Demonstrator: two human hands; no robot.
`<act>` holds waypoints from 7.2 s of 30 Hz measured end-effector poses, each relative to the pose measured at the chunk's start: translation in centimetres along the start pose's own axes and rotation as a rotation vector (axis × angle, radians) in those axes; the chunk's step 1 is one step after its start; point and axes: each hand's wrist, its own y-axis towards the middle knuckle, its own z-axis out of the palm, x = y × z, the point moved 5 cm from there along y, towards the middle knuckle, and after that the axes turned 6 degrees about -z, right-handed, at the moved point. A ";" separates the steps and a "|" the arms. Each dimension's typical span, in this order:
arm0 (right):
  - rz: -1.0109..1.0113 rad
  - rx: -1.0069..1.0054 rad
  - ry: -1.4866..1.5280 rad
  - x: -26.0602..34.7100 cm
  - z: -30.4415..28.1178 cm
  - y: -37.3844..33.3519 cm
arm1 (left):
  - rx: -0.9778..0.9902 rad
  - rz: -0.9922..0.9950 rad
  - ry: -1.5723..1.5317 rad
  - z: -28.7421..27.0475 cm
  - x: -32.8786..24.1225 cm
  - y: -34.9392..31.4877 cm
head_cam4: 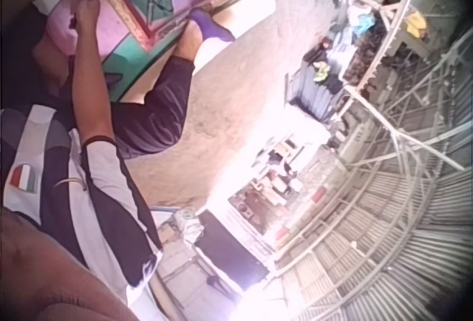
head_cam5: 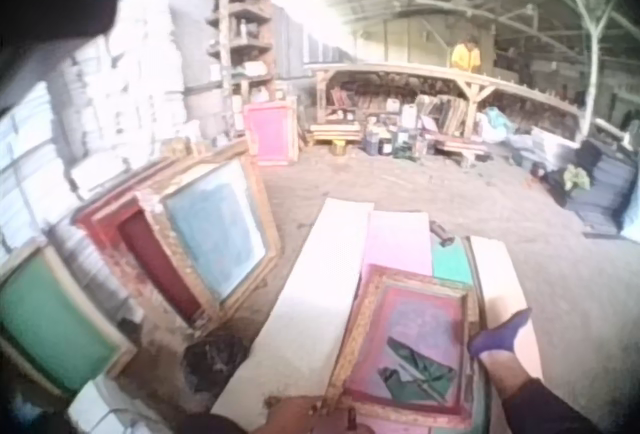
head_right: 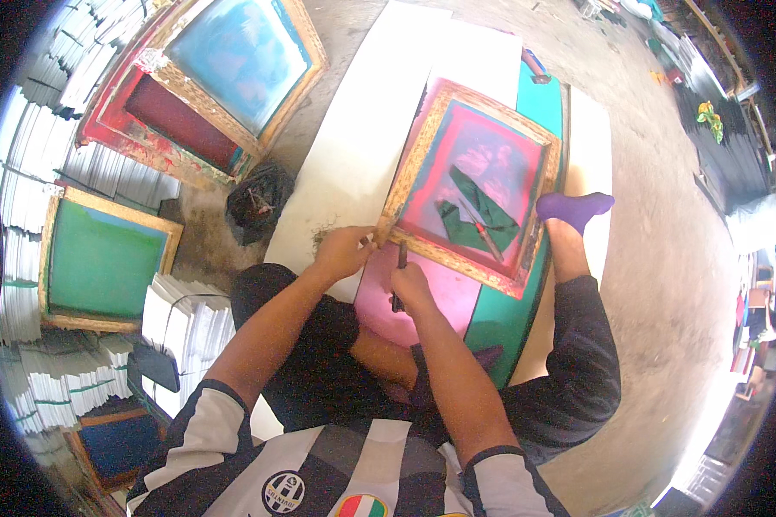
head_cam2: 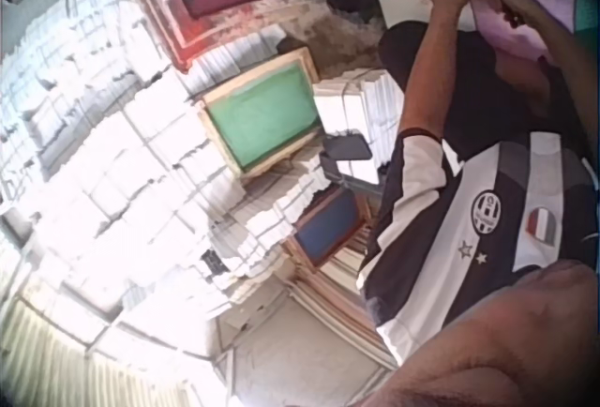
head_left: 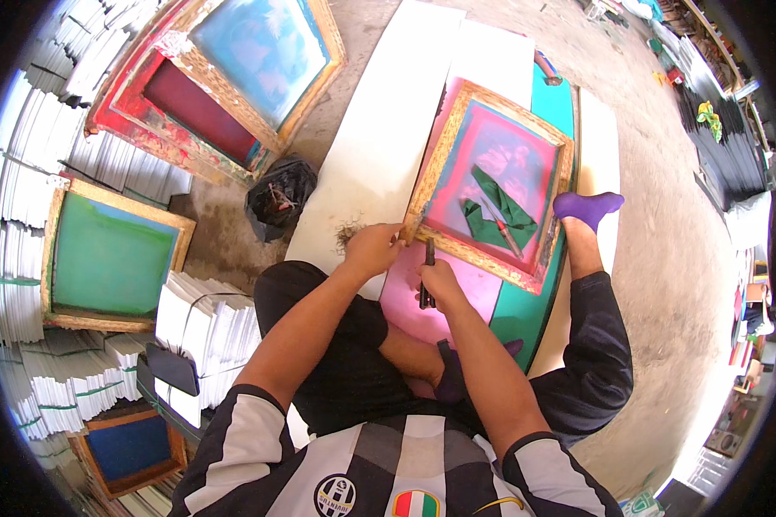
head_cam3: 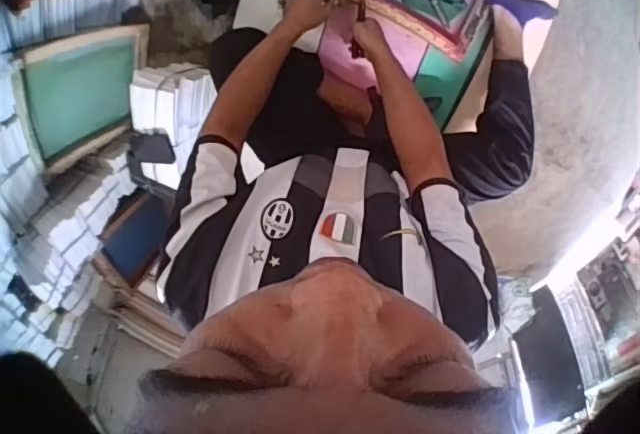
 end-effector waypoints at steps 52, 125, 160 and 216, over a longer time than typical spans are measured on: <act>0.002 0.027 0.036 -0.6 -0.4 0.0 | 0.008 -0.457 0.419 -2.5 4.5 -0.1; -0.018 0.442 0.206 -0.1 0.5 -2.7 | -0.082 0.292 0.304 0.4 -0.6 -0.4; 0.212 0.208 0.066 2.3 -2.5 -1.0 | 0.084 -0.444 0.350 -2.5 4.2 0.1; -0.168 -0.156 -0.521 1.2 -2.7 0.6 | 0.158 -0.275 0.170 0.0 2.4 1.3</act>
